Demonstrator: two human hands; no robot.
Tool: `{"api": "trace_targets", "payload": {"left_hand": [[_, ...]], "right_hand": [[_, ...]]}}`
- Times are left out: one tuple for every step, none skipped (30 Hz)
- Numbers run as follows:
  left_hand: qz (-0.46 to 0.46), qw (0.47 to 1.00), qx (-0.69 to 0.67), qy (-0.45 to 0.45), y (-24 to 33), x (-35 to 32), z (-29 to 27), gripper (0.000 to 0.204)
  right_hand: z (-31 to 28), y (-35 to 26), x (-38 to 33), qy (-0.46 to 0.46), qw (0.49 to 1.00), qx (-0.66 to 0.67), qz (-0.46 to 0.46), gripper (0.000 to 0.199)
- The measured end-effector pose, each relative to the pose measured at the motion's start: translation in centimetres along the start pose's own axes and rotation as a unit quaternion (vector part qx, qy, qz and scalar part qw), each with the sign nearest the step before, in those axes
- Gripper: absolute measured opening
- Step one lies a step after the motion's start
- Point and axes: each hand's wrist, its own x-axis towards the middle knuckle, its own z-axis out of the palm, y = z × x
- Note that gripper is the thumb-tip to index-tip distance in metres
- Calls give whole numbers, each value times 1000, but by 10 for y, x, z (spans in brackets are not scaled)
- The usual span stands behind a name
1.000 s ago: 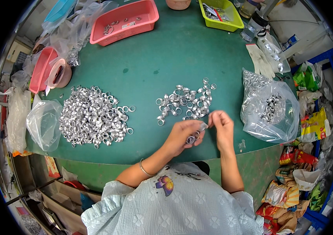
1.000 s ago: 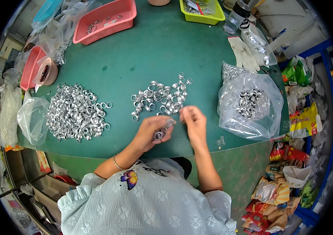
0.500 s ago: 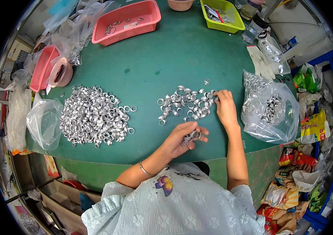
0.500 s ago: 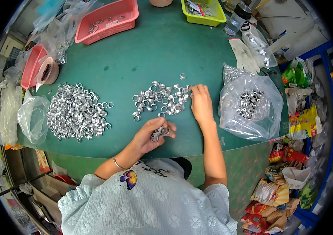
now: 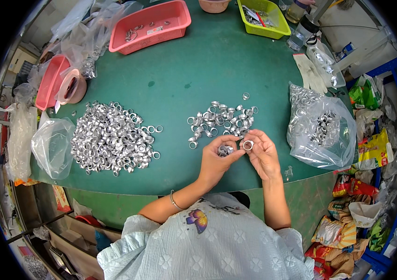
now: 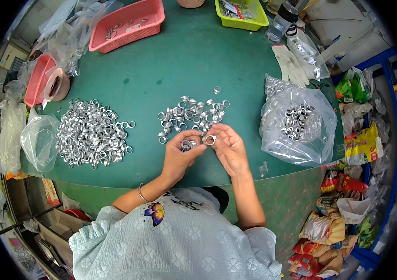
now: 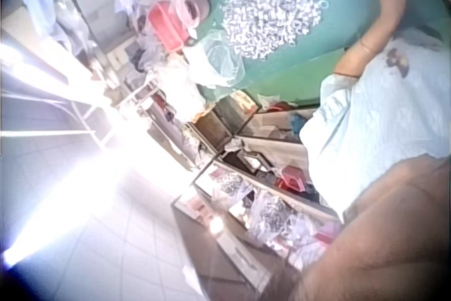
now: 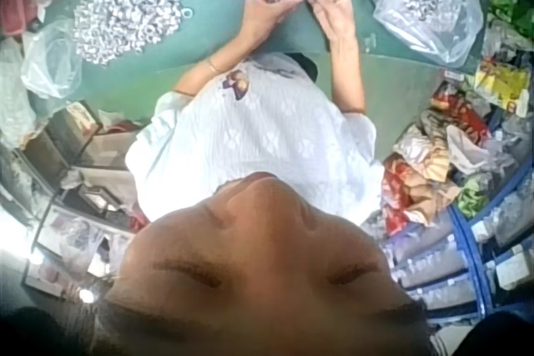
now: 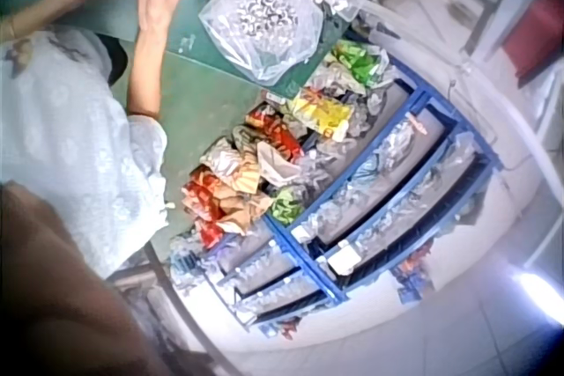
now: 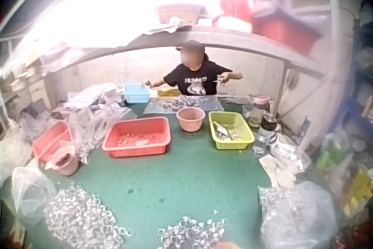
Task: The person sits at a green workbench and assembles small silver metal rings and cylindrical components by hand. They pick up parts from piles on the table, fit them together, and place the assembled units into a clear plastic bag.
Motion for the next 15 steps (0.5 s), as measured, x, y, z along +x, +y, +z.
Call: {"api": "trace_targets", "payload": {"left_hand": [[49,998,31,-7,-1,1,1,32],[97,993,61,-13,-3,1,1,34],[155,981,110,-27,-4,3,-1,36],[212,963,159,-41,-6,7,-3,37],[268,939,206,-55,-7,10,-6,38],[253,941,214,-66,-9,12,-9,37],[238,943,221,-78,-11,12,-13,36],[224,943,227,-92,-10,13,-16,35],[112,980,128,-107,-7,12,-17,34],[-4,992,27,-120,-1,10,-18,32],[-119,982,-73,-127,3,8,-19,30],[-135,971,-134,-144,2,8,-20,28],[-150,956,-194,-161,0,8,-21,26],[-163,938,-252,-175,-1,8,-22,24],[-154,932,-273,-182,-3,8,-22,24]], "right_hand": [[1,0,0,-3,1000,-3,-2,32],[3,1,-1,5,1000,-23,-1,32],[4,1,-1,13,999,-43,0,31],[6,1,-2,21,998,-62,1,31],[7,-1,-2,29,994,-103,-1,29],[9,-2,-2,37,989,-144,-3,27],[9,-3,-2,45,982,-185,-4,25],[8,-5,-1,72,965,-250,-29,23],[6,-9,5,98,943,-314,-53,21],[2,-13,11,124,915,-376,-76,20],[-13,-15,21,159,865,-460,-121,21],[-17,-22,33,158,782,-575,-182,24],[-19,-27,44,154,679,-677,-238,27],[-21,-28,53,135,647,-706,-253,28],[-25,-26,61,116,614,-733,-267,28]]}}
